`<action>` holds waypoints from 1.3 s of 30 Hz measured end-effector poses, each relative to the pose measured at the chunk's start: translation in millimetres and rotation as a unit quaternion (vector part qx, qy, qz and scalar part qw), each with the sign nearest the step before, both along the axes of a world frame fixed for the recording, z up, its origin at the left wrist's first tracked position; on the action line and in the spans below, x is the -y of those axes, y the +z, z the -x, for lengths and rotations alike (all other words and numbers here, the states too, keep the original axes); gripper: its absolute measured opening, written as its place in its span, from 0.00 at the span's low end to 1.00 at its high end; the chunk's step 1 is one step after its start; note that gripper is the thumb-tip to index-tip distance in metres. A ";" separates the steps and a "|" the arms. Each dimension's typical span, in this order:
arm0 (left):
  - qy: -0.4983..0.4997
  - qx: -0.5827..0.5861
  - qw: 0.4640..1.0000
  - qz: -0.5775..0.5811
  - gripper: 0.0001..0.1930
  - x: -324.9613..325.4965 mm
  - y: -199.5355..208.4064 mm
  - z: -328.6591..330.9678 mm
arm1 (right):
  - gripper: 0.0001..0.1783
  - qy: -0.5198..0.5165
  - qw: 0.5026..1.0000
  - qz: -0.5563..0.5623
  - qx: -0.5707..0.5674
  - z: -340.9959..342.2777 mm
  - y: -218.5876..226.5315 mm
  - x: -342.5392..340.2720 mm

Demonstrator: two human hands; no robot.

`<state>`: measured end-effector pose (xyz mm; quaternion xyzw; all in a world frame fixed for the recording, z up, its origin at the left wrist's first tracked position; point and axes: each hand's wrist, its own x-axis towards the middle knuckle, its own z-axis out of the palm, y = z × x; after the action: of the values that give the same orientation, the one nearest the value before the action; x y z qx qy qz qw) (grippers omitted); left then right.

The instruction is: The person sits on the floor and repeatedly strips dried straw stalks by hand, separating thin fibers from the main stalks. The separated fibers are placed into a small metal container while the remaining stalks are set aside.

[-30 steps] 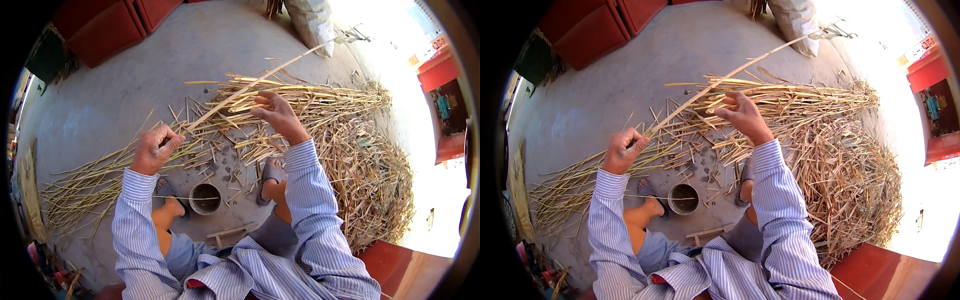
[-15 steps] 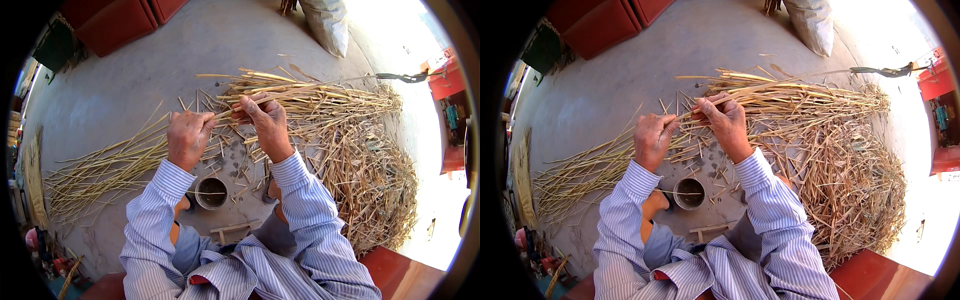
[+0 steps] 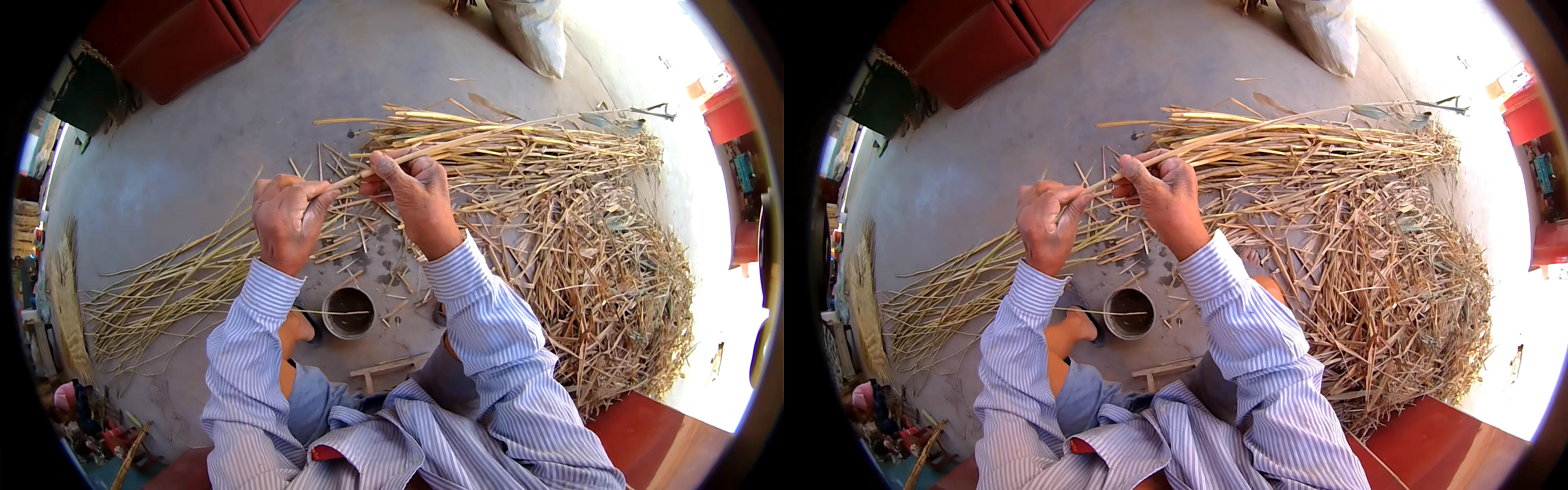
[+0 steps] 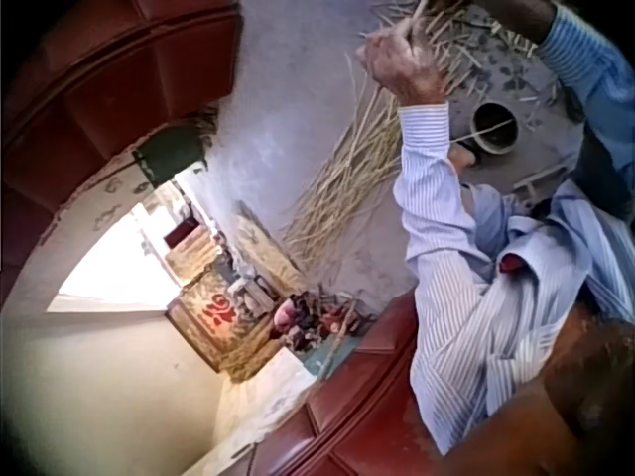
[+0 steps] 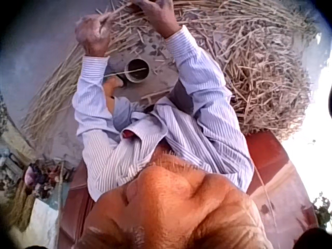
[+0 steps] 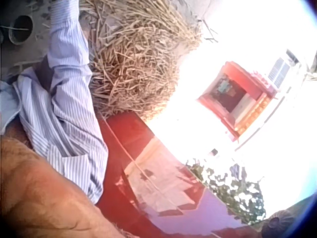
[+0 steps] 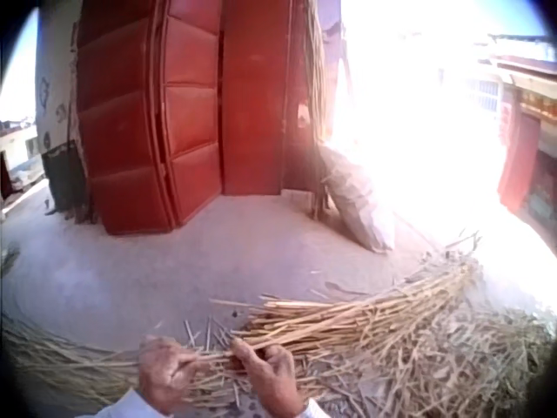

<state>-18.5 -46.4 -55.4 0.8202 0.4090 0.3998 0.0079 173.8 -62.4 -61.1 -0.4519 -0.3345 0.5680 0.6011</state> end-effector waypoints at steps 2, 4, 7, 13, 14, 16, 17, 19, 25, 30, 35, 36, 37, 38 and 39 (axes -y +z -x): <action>-0.006 0.014 1.000 -0.013 0.08 -2.6 4.0 -1.3 | 0.15 -0.019 1.000 -0.009 -0.014 1.6 -2.4 0.5; 0.010 0.044 0.999 0.011 0.09 -2.4 5.7 -3.8 | 0.16 -0.009 1.000 -0.001 -0.005 0.0 0.5 2.8; 0.017 0.058 0.997 0.043 0.09 -0.4 3.1 -1.3 | 0.15 -0.020 0.999 -0.005 -0.028 3.0 3.8 1.5; -0.011 -0.031 0.996 0.088 0.11 5.5 -13.3 -10.2 | 0.12 0.004 0.999 -0.032 0.000 -0.4 -1.0 4.4; -0.016 0.030 0.982 0.183 0.10 5.4 -11.5 -10.3 | 0.11 0.013 0.999 -0.038 0.000 -1.0 -1.9 5.0; -0.025 0.156 0.915 0.370 0.10 8.8 -4.6 -10.4 | 0.11 0.048 0.998 -0.041 -0.020 -9.1 0.8 5.7; -0.056 0.215 0.874 0.432 0.10 9.6 -2.4 -8.3 | 0.10 0.066 0.996 -0.043 -0.030 -13.0 1.3 5.2; -0.048 0.254 0.849 0.460 0.10 11.2 -0.2 -6.8 | 0.10 0.091 0.994 -0.047 -0.034 -17.0 -0.3 2.2; 0.001 0.234 0.901 0.364 0.10 16.5 -6.6 4.4 | 0.10 0.120 0.992 -0.018 -0.045 -7.0 1.6 -4.9; 0.025 0.357 0.826 0.435 0.13 5.7 -8.0 23.7 | 0.10 0.169 0.983 -0.068 -0.012 -4.9 1.1 -7.9; 0.113 0.396 0.852 0.323 0.17 -25.3 13.0 91.0 | 0.09 0.126 0.990 -0.056 -0.018 -20.9 -1.0 -6.4; 0.147 0.221 0.936 0.231 0.18 -25.2 12.0 90.0 | 0.09 0.119 0.991 -0.053 -0.024 -24.5 -0.3 -6.7; 0.176 0.035 0.975 0.128 0.18 -23.9 9.4 85.4 | 0.08 0.109 0.993 -0.050 -0.005 -27.1 -0.7 -7.8; 0.197 -0.153 0.968 0.021 0.20 -21.4 7.4 79.5 | 0.07 0.098 0.993 -0.060 -0.018 -27.7 -1.7 -9.3; 0.212 -0.202 0.956 0.011 0.23 -18.0 4.5 61.6 | 0.07 0.081 0.994 -0.068 -0.025 -32.8 -3.4 -9.3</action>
<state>-80.1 -28.4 -50.9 0.7782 0.5709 0.2134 -0.1511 206.6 -53.1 -64.5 -0.3671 -0.3928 0.6015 0.5909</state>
